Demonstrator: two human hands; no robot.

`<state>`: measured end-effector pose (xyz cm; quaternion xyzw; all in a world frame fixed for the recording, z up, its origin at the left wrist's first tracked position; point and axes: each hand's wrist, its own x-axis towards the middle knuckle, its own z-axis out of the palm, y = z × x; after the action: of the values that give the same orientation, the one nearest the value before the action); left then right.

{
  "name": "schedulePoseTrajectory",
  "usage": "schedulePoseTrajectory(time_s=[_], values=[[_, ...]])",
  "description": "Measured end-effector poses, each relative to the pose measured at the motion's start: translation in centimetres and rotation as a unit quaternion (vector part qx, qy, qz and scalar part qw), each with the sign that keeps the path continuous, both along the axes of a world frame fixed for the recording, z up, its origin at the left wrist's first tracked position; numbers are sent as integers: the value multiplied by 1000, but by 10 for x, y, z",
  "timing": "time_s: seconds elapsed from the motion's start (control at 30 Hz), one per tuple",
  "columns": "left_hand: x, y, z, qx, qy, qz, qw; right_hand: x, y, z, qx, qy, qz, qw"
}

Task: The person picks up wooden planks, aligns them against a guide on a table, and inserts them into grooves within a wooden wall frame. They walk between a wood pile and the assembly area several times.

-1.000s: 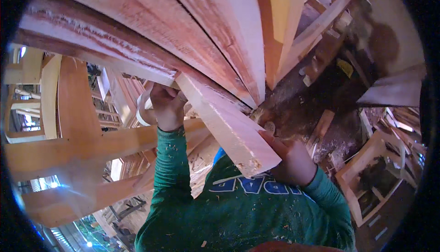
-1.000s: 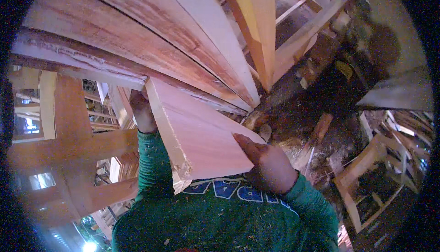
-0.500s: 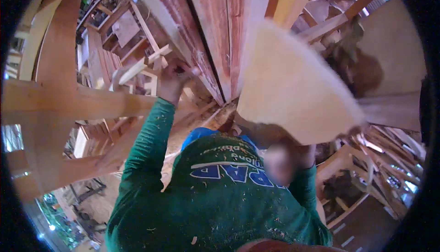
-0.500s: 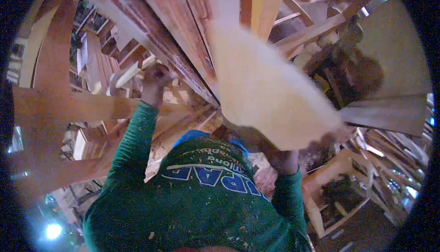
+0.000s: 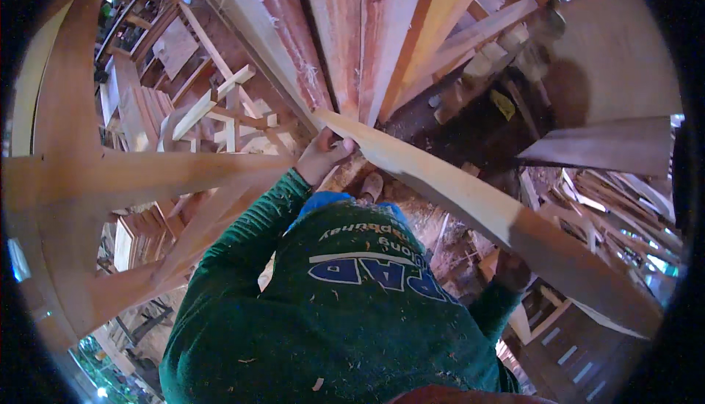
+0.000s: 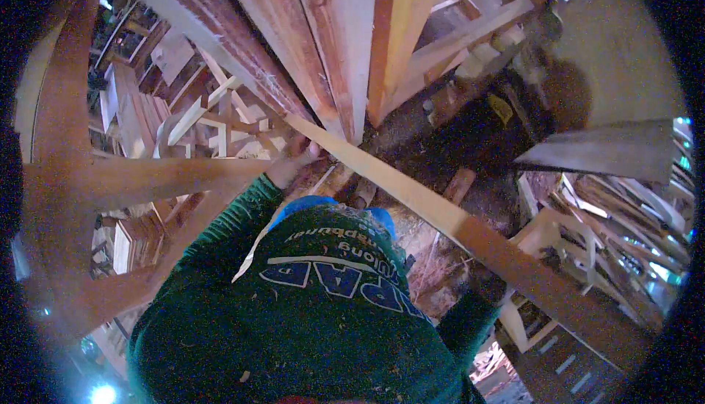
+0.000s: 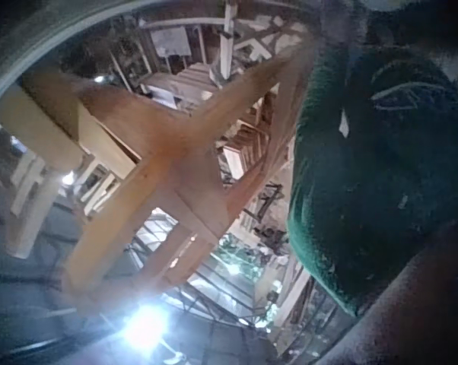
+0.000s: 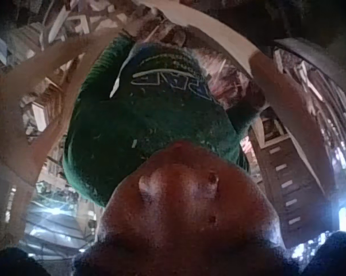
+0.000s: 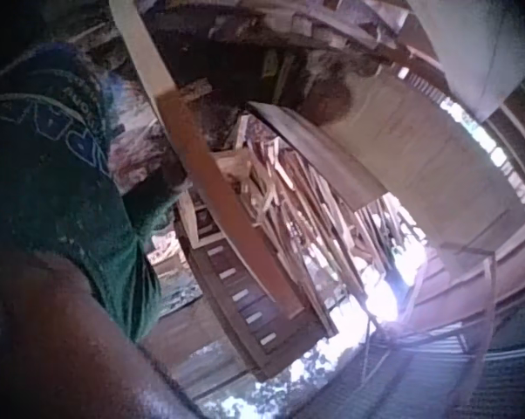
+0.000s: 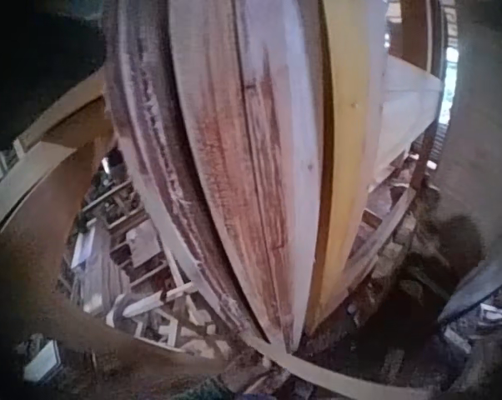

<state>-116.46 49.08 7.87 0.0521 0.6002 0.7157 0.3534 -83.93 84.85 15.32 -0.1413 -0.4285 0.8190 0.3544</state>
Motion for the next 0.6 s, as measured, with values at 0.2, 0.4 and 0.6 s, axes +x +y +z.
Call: schedulePoseTrajectory(time_s=[0.2, 0.4, 0.6], values=[[-9, -2, 10, -32, 65, -26, 997, 29, -14, -5, -3, 79, 86, 993], [-28, -6, 11, -46, 106, -46, 992, 18, -30, 5, -3, 129, 177, 976], [-30, -15, 2, -42, 138, -66, 987, -31, -48, 29, 41, 221, 245, 943]])
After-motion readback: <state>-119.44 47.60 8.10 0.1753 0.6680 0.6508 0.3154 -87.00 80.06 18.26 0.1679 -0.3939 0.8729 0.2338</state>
